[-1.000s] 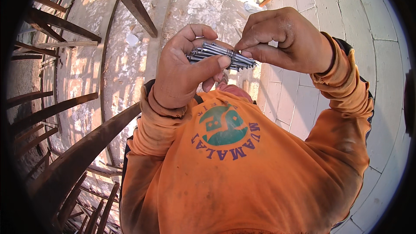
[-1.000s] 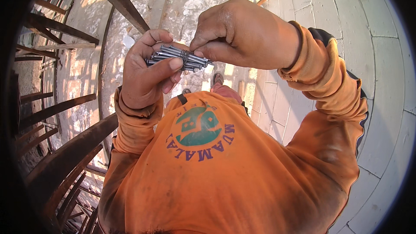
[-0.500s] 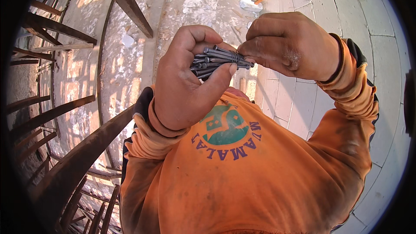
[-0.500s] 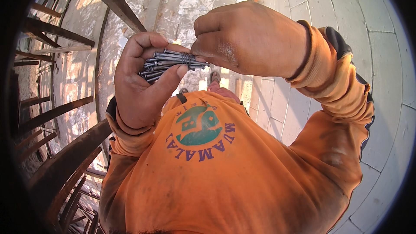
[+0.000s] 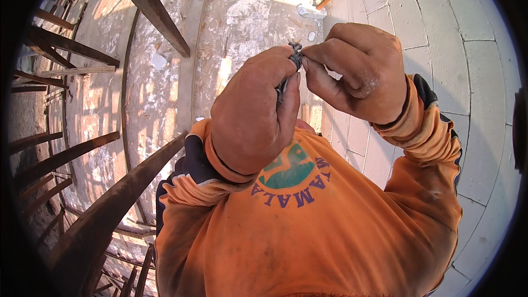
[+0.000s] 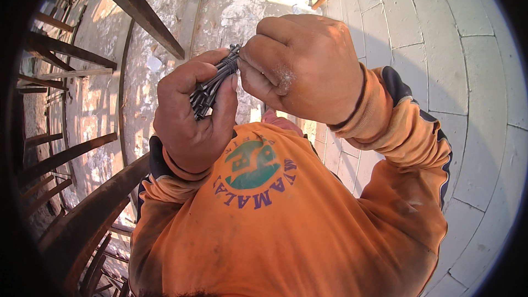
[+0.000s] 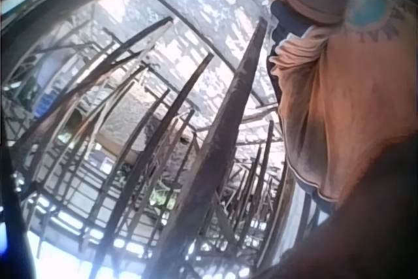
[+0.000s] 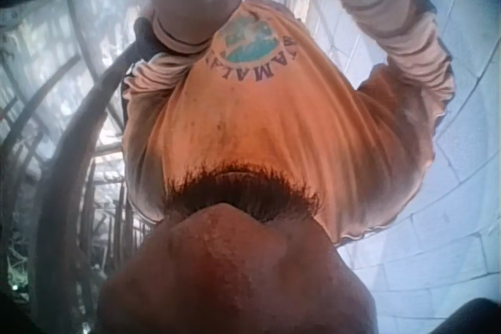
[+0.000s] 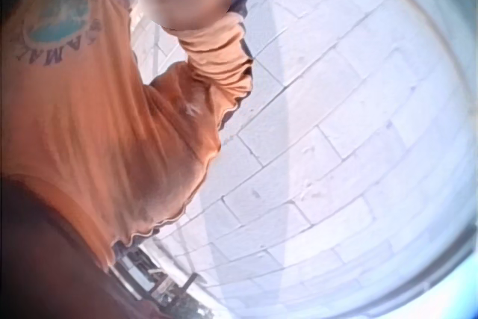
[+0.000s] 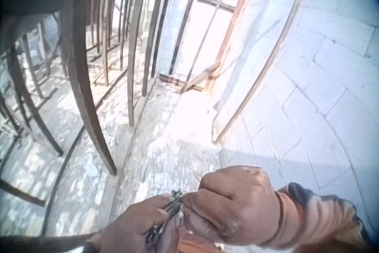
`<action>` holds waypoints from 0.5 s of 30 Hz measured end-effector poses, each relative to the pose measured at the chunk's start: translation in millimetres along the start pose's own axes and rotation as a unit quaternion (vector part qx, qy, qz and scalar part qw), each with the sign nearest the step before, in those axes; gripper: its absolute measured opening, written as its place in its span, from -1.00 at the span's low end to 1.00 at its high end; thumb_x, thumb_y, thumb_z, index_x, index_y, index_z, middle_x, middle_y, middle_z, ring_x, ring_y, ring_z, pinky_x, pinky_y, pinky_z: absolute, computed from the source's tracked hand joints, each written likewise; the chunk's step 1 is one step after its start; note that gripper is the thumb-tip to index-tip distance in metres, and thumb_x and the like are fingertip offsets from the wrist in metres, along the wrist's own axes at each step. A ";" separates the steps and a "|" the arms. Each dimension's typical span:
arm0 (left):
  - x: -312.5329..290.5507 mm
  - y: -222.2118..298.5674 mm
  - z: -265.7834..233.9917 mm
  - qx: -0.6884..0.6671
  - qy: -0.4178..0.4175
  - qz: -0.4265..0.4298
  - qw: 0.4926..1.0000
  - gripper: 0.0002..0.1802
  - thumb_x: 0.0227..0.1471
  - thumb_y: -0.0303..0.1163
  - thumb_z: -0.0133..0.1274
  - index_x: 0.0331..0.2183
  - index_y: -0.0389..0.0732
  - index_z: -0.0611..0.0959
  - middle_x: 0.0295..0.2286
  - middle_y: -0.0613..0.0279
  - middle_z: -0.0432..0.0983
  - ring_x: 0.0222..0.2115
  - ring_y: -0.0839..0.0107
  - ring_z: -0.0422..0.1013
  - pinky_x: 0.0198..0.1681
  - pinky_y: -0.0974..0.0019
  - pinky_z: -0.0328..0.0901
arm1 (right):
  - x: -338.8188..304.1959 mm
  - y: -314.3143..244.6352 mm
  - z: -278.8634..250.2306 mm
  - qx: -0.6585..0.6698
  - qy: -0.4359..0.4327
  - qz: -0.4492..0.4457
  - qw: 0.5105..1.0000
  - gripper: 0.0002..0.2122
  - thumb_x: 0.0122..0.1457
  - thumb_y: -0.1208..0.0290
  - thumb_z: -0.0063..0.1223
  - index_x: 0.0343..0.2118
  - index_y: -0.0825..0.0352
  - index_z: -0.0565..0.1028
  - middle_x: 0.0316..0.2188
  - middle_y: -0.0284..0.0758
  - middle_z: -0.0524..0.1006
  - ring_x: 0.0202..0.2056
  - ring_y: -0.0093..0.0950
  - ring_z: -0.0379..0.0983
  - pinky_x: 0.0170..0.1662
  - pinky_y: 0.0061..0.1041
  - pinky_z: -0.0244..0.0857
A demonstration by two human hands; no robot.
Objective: The person picks up metal nails from a bucket and counts them by hand while standing in a construction zone.
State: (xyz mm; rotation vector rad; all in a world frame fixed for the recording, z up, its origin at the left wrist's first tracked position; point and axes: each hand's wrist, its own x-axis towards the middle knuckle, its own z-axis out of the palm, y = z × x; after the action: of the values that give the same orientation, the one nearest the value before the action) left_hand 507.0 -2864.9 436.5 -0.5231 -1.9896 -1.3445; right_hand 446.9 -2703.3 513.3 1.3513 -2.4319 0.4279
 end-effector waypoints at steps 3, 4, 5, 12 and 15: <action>5.7 -16.9 12.2 -0.014 0.069 0.021 0.997 -0.70 -0.11 -0.71 0.13 -0.25 -0.35 0.49 -0.36 -0.02 0.51 -0.45 0.20 0.52 -0.41 0.35 0.41 | -4.6 -5.6 22.5 0.130 0.043 0.181 0.974 -0.89 -0.13 0.49 0.22 -0.56 0.32 0.49 -0.70 -0.37 0.35 -0.67 -0.54 0.31 -0.62 -0.56 0.20; 6.4 -18.2 11.7 -0.025 0.058 0.005 0.998 -0.69 -0.11 -0.69 0.14 -0.25 -0.35 0.48 -0.36 -0.01 0.51 -0.44 0.20 0.52 -0.40 0.34 0.41 | -6.6 -5.9 28.0 0.188 0.058 0.251 0.948 -0.89 -0.10 0.49 0.23 -0.55 0.34 0.50 -0.70 -0.37 0.37 -0.67 -0.58 0.30 -0.61 -0.60 0.19; 7.1 -19.5 11.0 -0.038 0.044 -0.011 0.998 -0.69 -0.10 -0.67 0.15 -0.24 -0.35 0.47 -0.36 0.00 0.51 -0.43 0.21 0.52 -0.40 0.34 0.41 | -10.8 -7.8 28.6 0.234 0.054 0.315 0.918 -0.89 0.02 0.49 0.21 -0.53 0.38 0.51 -0.70 -0.36 0.43 -0.64 -0.67 0.28 -0.57 -0.66 0.18; 35.8 -30.8 -13.9 -0.338 -0.139 -0.239 0.900 -0.56 -0.05 -0.57 0.16 -0.14 -0.32 0.33 -0.33 0.09 0.57 -0.61 0.71 0.33 -0.61 0.66 0.20 | 8.8 47.4 -24.6 0.163 -0.037 -0.097 0.981 -0.87 0.06 0.56 0.14 -0.30 0.37 0.56 -0.44 -0.29 0.55 -0.49 -0.47 0.49 -0.46 -0.51 0.37; 45.1 -25.3 -18.1 -0.378 -0.176 -0.285 0.863 -0.50 -0.08 -0.53 0.21 -0.11 -0.30 0.33 -0.36 0.12 0.57 -0.64 0.71 0.33 -0.66 0.65 0.19 | 15.3 42.1 -36.2 0.108 -0.132 -0.138 0.976 -0.84 0.04 0.51 0.17 -0.28 0.30 0.56 -0.35 -0.33 0.55 -0.40 -0.36 0.52 -0.38 -0.43 0.43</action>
State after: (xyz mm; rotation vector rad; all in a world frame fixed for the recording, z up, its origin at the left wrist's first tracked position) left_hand 464.7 -2893.2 456.8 -0.5680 -1.9025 -2.6067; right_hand 408.1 -2678.7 548.1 1.9188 -2.4010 0.4779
